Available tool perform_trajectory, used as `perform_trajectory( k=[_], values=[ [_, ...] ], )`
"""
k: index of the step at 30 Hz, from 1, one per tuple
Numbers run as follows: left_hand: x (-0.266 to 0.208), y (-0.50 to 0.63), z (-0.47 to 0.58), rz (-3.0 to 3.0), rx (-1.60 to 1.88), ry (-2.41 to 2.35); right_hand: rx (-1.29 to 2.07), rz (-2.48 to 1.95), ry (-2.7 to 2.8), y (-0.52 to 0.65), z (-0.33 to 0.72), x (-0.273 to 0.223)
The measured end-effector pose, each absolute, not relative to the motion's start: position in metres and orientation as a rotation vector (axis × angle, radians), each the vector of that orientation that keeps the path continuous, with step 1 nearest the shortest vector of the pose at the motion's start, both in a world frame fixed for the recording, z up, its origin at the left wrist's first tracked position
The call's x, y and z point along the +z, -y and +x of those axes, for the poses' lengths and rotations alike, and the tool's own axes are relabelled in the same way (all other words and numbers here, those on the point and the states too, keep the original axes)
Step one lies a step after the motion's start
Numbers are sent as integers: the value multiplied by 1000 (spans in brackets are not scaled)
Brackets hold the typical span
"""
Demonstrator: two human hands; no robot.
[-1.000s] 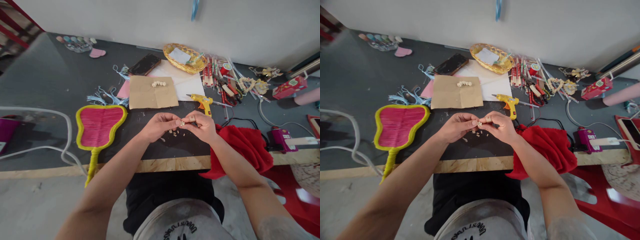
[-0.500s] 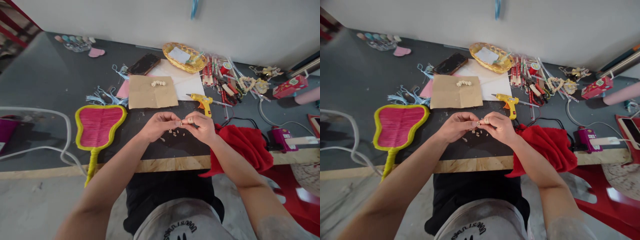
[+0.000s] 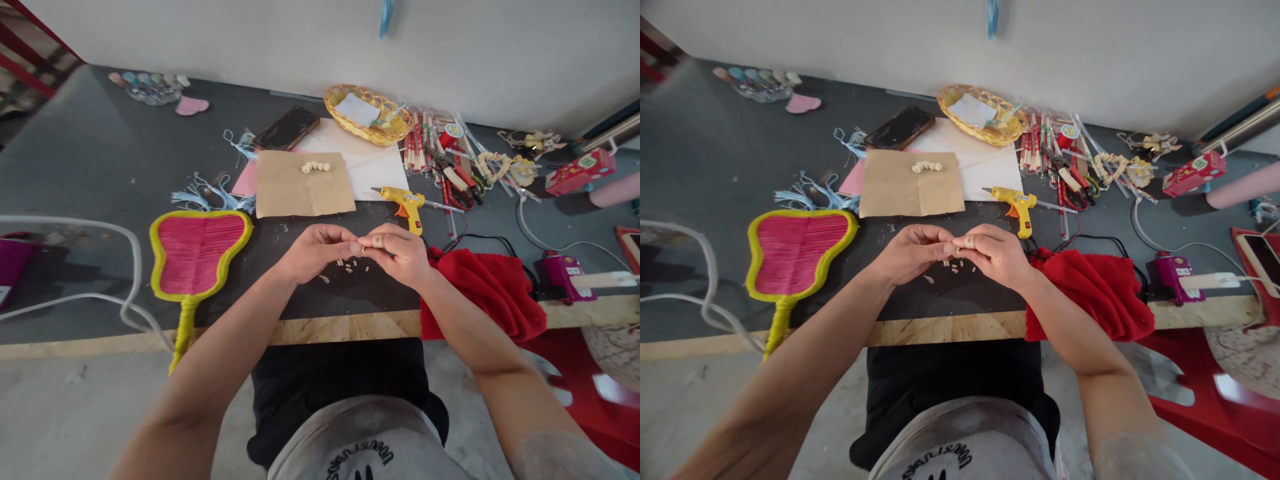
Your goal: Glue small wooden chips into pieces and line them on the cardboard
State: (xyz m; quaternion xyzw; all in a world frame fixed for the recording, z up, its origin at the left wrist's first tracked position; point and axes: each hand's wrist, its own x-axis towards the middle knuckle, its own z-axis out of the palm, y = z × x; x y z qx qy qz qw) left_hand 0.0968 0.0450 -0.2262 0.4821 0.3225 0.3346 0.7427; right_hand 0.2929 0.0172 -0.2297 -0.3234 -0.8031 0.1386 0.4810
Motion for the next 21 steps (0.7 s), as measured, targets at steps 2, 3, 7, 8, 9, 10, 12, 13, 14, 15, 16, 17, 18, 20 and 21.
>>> perform_trajectory(
  k=[2,3,7,8,9,10,12,13,14,15,16,17,18,20,21],
  values=[
    [-228,-45,96,1083,730,-708,335,-796,1956,-18,294,-230],
    [-229,-46,96,1091,729,-708,334,-801,1960,-18,294,-230],
    [-232,-46,97,1094,731,-706,330,-810,1972,-19,294,-230],
    [-232,-46,97,1092,734,-705,332,-807,1970,-19,294,-230],
    [-232,-46,97,1091,738,-707,335,-803,1966,-19,294,-230],
    [-233,-46,98,1089,741,-710,342,-802,1963,-19,294,-230],
    [-233,-46,98,1085,743,-718,361,-809,1957,-19,295,-230],
    [-233,-46,98,1083,743,-721,371,-815,1957,-19,295,-229],
    [-233,-45,99,1080,743,-722,379,-820,1957,-19,295,-229],
    [-232,-45,99,1077,744,-722,387,-822,1955,-19,295,-229],
    [-232,-45,99,1071,745,-720,394,-823,1953,-19,295,-229],
    [-231,-45,99,1062,747,-717,401,-822,1950,-19,295,-229],
    [-230,-45,100,1049,750,-714,404,-824,1943,-18,294,-228],
    [-228,-44,100,1018,750,-711,391,-838,1917,-18,294,-228],
    [-227,-44,100,1003,749,-710,380,-852,1905,-18,293,-227]
  ],
)
